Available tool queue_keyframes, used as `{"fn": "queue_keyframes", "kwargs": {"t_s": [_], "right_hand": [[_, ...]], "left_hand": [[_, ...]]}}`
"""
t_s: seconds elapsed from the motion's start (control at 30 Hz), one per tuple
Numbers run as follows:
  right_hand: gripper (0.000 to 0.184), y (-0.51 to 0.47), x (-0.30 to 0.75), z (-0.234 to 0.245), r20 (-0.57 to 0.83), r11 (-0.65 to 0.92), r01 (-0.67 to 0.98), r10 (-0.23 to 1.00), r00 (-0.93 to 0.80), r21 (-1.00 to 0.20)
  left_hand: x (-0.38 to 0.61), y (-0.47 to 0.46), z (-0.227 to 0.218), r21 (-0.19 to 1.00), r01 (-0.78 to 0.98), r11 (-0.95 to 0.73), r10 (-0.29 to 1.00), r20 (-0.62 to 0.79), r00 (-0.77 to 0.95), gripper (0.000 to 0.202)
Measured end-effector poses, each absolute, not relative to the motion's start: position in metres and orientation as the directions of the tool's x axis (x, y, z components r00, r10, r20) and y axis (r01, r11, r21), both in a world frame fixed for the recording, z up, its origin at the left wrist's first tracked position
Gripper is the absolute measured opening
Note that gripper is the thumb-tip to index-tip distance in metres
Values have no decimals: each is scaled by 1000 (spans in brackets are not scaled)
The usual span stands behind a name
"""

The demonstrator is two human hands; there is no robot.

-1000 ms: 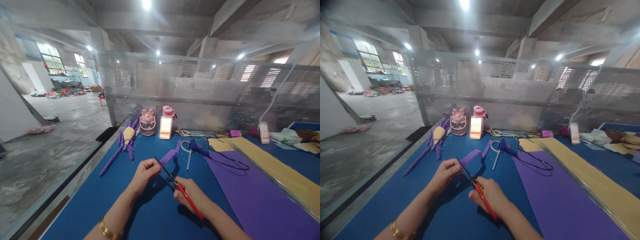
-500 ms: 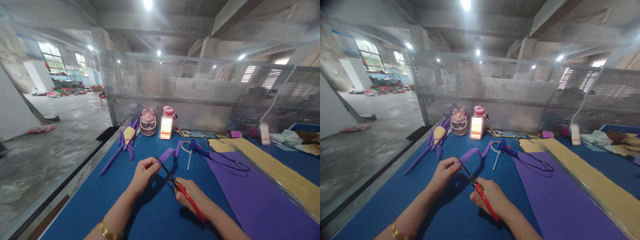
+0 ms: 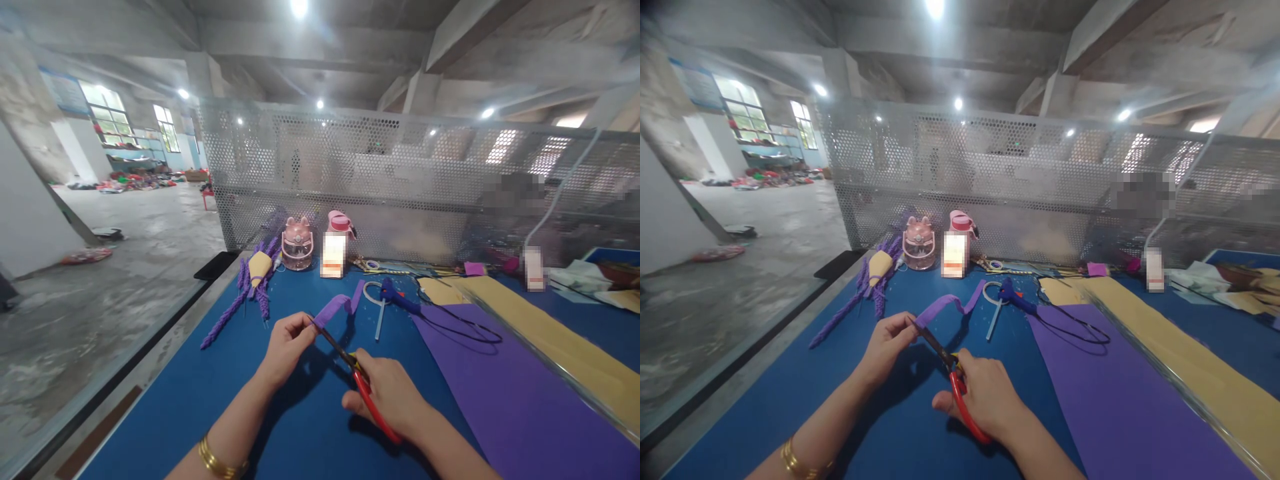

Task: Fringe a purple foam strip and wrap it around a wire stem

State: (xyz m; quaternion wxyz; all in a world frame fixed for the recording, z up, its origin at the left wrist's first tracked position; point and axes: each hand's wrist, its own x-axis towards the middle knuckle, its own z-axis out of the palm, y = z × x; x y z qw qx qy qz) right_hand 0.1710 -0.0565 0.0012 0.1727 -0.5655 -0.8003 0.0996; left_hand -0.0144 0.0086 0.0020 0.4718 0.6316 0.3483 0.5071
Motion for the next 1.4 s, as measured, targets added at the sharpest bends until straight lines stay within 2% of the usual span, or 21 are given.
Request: {"fn": "queue_keyframes", "kwargs": {"t_s": [0.53, 0.8, 1.4], "right_hand": [[40, -55, 173, -5, 177, 358, 897, 931, -321, -259], [32, -55, 173, -6, 209, 373, 898, 921, -328, -234], [34, -55, 171, -5, 197, 359, 894, 929, -313, -267]], "left_hand": [[-16, 11, -2, 939, 17, -343, 903, 325, 280, 28], [-17, 12, -3, 938, 16, -346, 897, 326, 300, 29], [-16, 11, 0, 941, 6, -339, 901, 323, 289, 30]]}}
